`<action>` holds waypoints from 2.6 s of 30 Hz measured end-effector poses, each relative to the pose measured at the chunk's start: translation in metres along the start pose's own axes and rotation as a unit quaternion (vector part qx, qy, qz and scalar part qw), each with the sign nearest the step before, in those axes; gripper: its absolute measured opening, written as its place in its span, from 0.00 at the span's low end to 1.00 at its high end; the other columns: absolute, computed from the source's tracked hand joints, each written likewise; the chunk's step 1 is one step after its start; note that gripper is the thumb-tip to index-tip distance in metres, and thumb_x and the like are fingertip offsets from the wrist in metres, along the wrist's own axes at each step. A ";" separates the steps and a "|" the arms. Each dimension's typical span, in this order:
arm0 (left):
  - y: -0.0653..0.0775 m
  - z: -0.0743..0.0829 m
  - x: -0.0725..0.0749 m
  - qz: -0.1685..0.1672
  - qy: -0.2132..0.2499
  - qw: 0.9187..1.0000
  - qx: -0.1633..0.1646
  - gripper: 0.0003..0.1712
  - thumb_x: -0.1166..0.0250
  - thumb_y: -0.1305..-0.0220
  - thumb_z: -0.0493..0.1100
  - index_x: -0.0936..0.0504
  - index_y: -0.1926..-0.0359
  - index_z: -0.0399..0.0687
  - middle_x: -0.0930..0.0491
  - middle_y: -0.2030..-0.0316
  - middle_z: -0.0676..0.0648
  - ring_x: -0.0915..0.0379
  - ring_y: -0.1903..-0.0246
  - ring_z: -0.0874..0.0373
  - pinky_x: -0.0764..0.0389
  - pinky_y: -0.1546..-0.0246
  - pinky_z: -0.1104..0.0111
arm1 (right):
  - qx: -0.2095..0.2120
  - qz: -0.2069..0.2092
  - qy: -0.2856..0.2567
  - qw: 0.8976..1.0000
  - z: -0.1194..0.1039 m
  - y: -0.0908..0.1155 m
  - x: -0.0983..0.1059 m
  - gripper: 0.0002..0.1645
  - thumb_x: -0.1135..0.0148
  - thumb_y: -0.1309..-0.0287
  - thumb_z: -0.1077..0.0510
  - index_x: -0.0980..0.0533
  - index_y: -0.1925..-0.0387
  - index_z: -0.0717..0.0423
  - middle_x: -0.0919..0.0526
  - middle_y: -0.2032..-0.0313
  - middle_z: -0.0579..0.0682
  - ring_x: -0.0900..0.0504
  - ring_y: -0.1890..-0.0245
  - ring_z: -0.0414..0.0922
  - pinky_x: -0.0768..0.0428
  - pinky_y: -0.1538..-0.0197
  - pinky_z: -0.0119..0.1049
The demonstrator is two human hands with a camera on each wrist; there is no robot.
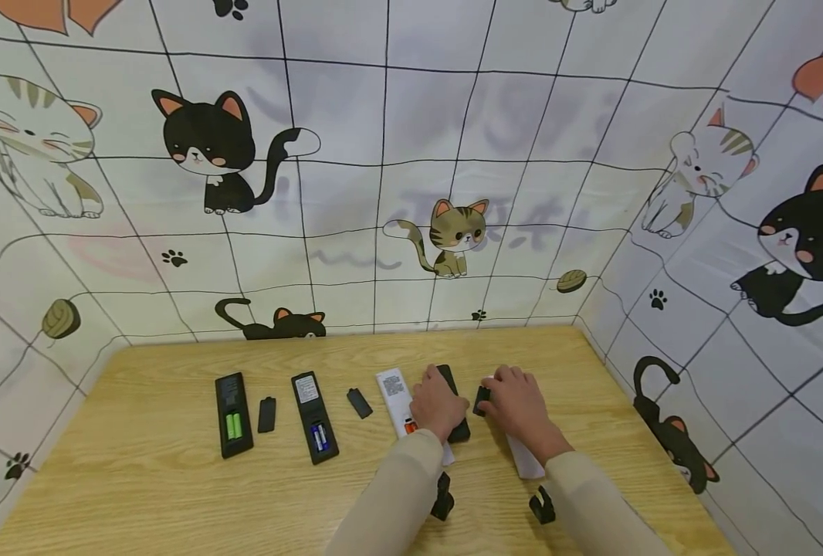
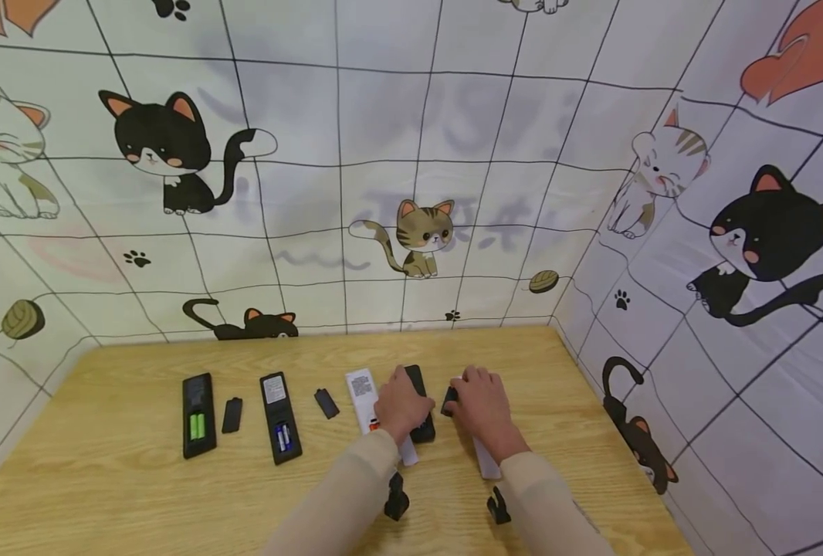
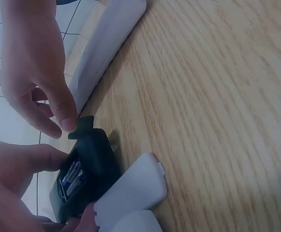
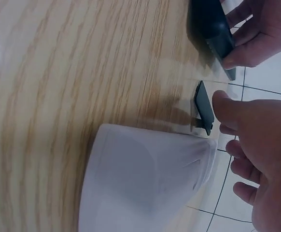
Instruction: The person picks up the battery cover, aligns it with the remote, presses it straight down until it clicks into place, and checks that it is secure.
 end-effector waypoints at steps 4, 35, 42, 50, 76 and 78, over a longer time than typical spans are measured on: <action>0.001 0.000 0.001 -0.006 0.012 1.000 0.002 0.46 0.26 0.48 0.49 0.37 0.32 0.41 0.26 0.39 0.41 0.27 0.47 0.40 0.25 0.52 0.45 | -0.002 -0.006 0.018 1.000 0.001 -0.003 -0.004 0.24 0.30 0.46 0.42 0.19 0.50 0.47 0.27 0.59 0.50 0.29 0.57 0.50 0.30 0.50 0.51; 0.001 -0.002 0.009 0.007 0.075 0.997 -0.002 0.54 0.25 0.49 0.47 0.46 0.26 0.52 0.24 0.42 0.39 0.23 0.55 0.38 0.24 0.60 0.47 | -0.001 0.074 -0.092 0.993 -0.005 0.000 0.020 0.14 0.28 0.48 0.53 0.24 0.62 0.45 0.25 0.82 0.47 0.30 0.80 0.45 0.29 0.73 0.40; 0.000 -0.001 0.022 0.017 0.090 0.995 -0.030 0.51 0.26 0.48 0.49 0.45 0.27 0.53 0.17 0.55 0.41 0.22 0.66 0.47 0.25 0.69 0.56 | 0.003 0.124 -0.110 0.986 -0.001 0.001 0.046 0.12 0.28 0.47 0.56 0.23 0.62 0.47 0.25 0.82 0.47 0.30 0.82 0.44 0.32 0.76 0.36; -0.005 -0.009 0.042 0.003 0.142 0.989 -0.040 0.51 0.29 0.47 0.50 0.46 0.26 0.57 0.22 0.48 0.43 0.21 0.63 0.50 0.22 0.68 0.61 | 0.000 0.131 -0.131 0.983 0.001 0.003 0.055 0.10 0.30 0.45 0.55 0.23 0.62 0.47 0.20 0.77 0.47 0.27 0.78 0.44 0.30 0.75 0.36; 0.019 -0.076 0.113 -0.002 0.190 0.980 -0.064 0.51 0.31 0.48 0.48 0.47 0.25 0.56 0.27 0.40 0.46 0.23 0.62 0.56 0.20 0.71 0.65 | 0.082 0.102 -0.167 0.977 -0.076 0.002 0.063 0.10 0.29 0.47 0.55 0.25 0.66 0.45 0.22 0.77 0.42 0.30 0.76 0.39 0.29 0.67 0.36; 0.022 -0.081 0.114 -0.009 0.197 0.979 -0.062 0.52 0.30 0.47 0.47 0.47 0.25 0.57 0.28 0.40 0.46 0.23 0.61 0.55 0.20 0.71 0.65 | 0.086 0.096 -0.170 0.977 -0.081 0.003 0.062 0.10 0.29 0.46 0.55 0.25 0.66 0.45 0.22 0.77 0.41 0.30 0.76 0.39 0.29 0.68 0.35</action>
Point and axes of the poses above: each hand's wrist, its own y-axis away from the middle knuckle, its own x-axis out of the back of the hand, z = x × y, the point moved 7 cm from there along -y, towards the middle knuckle
